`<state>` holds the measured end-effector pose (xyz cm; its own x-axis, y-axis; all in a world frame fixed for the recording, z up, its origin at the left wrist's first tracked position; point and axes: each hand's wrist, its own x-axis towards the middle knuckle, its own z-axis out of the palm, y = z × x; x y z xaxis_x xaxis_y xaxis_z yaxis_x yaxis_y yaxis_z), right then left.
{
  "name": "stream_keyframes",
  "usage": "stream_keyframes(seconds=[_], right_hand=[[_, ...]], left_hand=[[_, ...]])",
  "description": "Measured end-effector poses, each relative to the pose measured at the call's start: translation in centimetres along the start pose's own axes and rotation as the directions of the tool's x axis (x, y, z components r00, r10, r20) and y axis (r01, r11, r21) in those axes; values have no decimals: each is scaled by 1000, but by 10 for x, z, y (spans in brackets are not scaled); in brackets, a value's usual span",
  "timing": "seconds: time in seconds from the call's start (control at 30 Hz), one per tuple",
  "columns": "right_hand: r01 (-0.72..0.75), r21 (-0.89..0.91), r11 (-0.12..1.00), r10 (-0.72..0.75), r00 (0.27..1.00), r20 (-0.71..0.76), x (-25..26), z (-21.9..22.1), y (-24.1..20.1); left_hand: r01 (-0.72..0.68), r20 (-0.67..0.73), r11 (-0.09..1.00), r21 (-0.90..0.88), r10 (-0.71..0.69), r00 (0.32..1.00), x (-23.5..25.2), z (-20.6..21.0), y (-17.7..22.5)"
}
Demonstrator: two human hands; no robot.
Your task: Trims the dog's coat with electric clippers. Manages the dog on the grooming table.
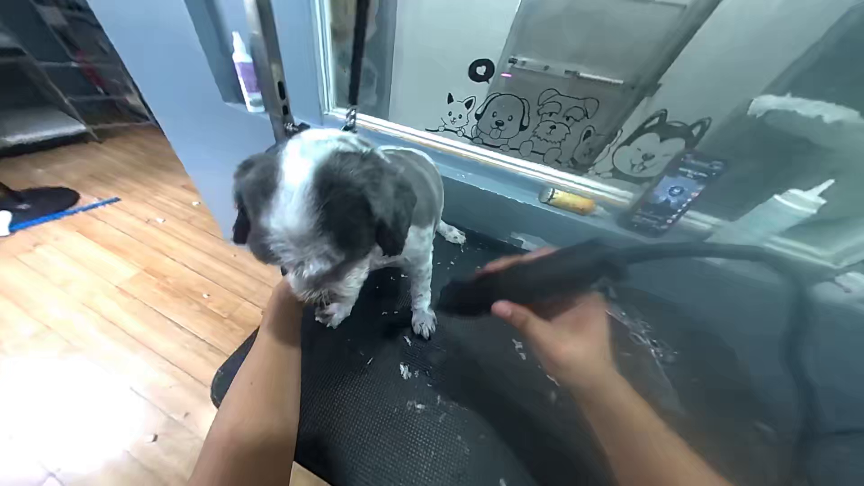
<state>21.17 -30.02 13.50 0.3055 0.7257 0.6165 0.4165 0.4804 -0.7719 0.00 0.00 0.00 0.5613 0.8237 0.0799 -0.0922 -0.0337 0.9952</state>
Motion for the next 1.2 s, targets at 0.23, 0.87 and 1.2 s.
stream_keyframes(seconds=[0.23, 0.87, 1.2], right_hand=[[453, -101, 886, -428, 882, 199, 101, 25, -11], [520, -212, 827, -424, 826, 372, 91, 33, 11], [526, -524, 670, -364, 848, 385, 37, 40, 10]], left_hand=[[-45, 303, 912, -408, 182, 935, 4, 26, 21], [-137, 353, 827, -546, 375, 857, 0, 21, 29], [-85, 426, 859, -505, 334, 841, 19, 22, 23]])
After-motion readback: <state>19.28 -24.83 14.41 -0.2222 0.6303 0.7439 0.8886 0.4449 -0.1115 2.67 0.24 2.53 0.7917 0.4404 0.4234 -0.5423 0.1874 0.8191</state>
